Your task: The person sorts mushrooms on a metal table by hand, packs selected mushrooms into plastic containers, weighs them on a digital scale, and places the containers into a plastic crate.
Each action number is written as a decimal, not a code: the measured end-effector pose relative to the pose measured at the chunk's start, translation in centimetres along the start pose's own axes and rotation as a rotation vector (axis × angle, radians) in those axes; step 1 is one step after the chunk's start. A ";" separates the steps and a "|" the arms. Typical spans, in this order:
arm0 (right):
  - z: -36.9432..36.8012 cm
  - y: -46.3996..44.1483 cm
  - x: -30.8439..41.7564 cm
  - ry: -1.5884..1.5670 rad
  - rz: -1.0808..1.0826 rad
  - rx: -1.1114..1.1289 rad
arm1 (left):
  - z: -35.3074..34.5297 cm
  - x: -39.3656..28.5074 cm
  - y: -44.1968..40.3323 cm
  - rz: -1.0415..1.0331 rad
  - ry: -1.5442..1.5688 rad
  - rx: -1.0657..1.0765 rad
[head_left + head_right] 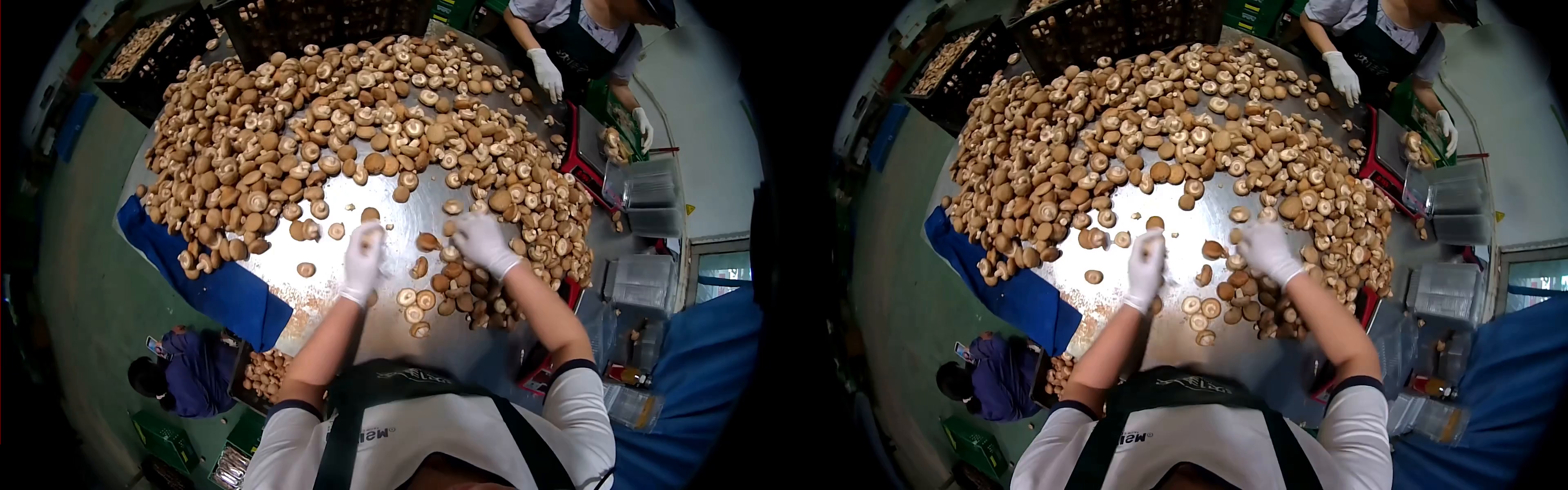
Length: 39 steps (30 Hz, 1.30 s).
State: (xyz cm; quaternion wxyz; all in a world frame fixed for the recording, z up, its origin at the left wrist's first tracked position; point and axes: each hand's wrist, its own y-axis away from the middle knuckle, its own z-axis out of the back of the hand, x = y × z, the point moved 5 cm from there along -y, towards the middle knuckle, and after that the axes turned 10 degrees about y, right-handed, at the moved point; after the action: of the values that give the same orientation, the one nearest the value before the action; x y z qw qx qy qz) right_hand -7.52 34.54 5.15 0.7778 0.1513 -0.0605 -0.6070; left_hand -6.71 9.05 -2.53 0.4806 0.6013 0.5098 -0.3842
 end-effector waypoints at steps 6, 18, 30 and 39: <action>9.0 -10.2 -6.8 -0.356 -0.153 -0.266 | -9.9 -2.5 1.6 -0.185 -0.141 0.480; 5.5 -21.1 0.3 -0.050 -0.097 -0.265 | -2.1 -3.9 -11.7 -0.204 -0.187 0.012; 2.3 -2.4 2.6 -0.121 -0.007 -0.209 | -0.7 0.7 4.0 0.489 0.490 0.071; 1.1 -8.3 7.4 -0.230 -0.032 -0.228 | 3.1 1.2 6.1 0.498 0.702 0.112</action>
State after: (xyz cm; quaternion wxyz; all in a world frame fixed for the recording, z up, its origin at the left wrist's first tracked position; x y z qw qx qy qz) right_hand -13.59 25.47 2.99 0.7681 -0.0074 -0.0776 -0.6355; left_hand -0.41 6.21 -3.30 0.3225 0.8254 0.4599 -0.0556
